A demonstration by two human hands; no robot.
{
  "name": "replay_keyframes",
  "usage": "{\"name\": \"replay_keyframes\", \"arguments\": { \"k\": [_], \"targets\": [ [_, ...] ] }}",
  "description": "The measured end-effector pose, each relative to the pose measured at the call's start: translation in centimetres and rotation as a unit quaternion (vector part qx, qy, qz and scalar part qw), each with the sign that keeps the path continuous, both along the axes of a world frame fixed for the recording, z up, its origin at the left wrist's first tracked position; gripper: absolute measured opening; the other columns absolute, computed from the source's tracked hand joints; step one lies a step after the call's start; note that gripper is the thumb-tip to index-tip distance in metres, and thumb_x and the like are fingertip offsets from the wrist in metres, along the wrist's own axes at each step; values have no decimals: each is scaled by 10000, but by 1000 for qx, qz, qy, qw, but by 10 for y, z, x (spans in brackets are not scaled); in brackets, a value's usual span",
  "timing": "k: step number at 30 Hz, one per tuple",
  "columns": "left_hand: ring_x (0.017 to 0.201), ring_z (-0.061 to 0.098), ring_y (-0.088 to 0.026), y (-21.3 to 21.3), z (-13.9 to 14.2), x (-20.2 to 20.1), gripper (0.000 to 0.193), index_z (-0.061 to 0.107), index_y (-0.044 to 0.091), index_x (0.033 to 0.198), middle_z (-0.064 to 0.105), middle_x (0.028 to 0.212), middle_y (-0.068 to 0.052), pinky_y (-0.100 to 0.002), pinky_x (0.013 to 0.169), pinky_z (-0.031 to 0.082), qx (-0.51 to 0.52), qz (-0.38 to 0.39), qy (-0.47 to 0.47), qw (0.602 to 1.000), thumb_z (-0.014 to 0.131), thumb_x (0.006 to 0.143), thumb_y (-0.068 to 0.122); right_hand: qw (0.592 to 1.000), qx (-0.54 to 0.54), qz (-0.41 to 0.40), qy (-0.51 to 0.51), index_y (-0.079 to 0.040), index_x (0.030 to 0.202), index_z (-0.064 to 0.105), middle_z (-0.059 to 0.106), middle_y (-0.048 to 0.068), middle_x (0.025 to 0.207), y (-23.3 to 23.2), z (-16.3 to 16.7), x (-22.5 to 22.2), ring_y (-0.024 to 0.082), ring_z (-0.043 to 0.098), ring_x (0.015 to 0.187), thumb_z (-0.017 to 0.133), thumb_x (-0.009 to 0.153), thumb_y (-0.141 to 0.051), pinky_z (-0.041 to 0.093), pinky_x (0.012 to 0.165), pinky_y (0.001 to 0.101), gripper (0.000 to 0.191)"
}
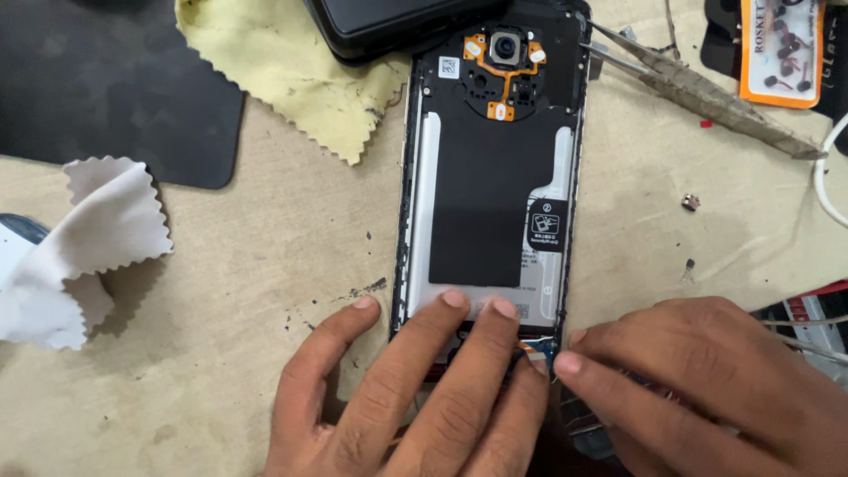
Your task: The person repairs a disassembled smartphone on a cluttered workbench. They use a metal pry tool and tweezers to work on the internal board, reposition the phone body, and press and align small internal components and connectors with their fingers, continuing fine manipulation of the bottom edge of the device.
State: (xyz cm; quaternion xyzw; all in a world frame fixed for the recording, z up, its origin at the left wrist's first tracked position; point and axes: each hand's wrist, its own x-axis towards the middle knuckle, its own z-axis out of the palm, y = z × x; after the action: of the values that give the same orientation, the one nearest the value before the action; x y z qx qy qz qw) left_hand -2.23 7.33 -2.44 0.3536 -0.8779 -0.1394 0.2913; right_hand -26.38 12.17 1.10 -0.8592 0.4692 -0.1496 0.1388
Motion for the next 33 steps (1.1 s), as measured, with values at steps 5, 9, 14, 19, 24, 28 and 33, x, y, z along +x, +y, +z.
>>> {"name": "replay_keyframes", "arguments": {
  "k": [5,9,14,19,24,28,33],
  "targets": [
    [1252,618,-159,0,-2,3,171,719,274,1141,701,1265,47,-511,1071,448,-6,-7,-4,1000,678,976,289,999,4,13,42,-163,1230,687,672,68,1166,3,-3,-3,224,712,1027,738,850,-198,573,849,422,386],
    [1269,601,-151,0,-1,5,156,716,280,1131,690,1285,54,-490,1094,435,13,-9,6,1000,667,983,281,999,-6,-7,54,-184,1227,680,665,53,1159,8,-4,0,221,710,1032,712,884,-242,578,862,425,350],
    [1277,586,-137,1,0,3,155,715,289,1132,674,1303,69,-465,1113,419,27,0,10,1000,654,990,286,998,-9,-9,69,-199,1221,680,663,55,1153,11,-5,0,218,710,1023,649,936,-260,579,855,429,293],
    [1272,578,-123,2,-1,0,142,708,292,1119,662,1296,87,-464,1118,403,49,16,28,998,658,990,323,997,-5,-12,76,-218,1247,693,665,49,1177,10,-6,0,211,708,1044,659,921,-279,577,883,445,334],
    [1276,567,-118,3,-3,1,179,701,289,1148,651,1301,91,-468,1125,382,64,9,38,997,663,990,362,999,12,6,49,-207,1252,689,654,53,1187,7,-4,-5,215,697,1054,719,861,-303,550,896,442,404],
    [1281,566,-122,3,-2,1,170,692,280,1157,651,1303,88,-468,1134,376,75,8,48,996,654,999,332,999,19,5,33,-199,1262,688,656,53,1177,6,-4,-6,210,702,1045,737,838,-280,542,882,425,435],
    [1283,568,-127,1,-1,2,180,703,276,1162,654,1304,75,-471,1124,383,59,7,35,998,641,997,311,999,-4,10,38,-173,1248,679,667,62,1144,5,-6,-5,210,724,1008,745,843,-166,573,857,404,410]
  ]
}}
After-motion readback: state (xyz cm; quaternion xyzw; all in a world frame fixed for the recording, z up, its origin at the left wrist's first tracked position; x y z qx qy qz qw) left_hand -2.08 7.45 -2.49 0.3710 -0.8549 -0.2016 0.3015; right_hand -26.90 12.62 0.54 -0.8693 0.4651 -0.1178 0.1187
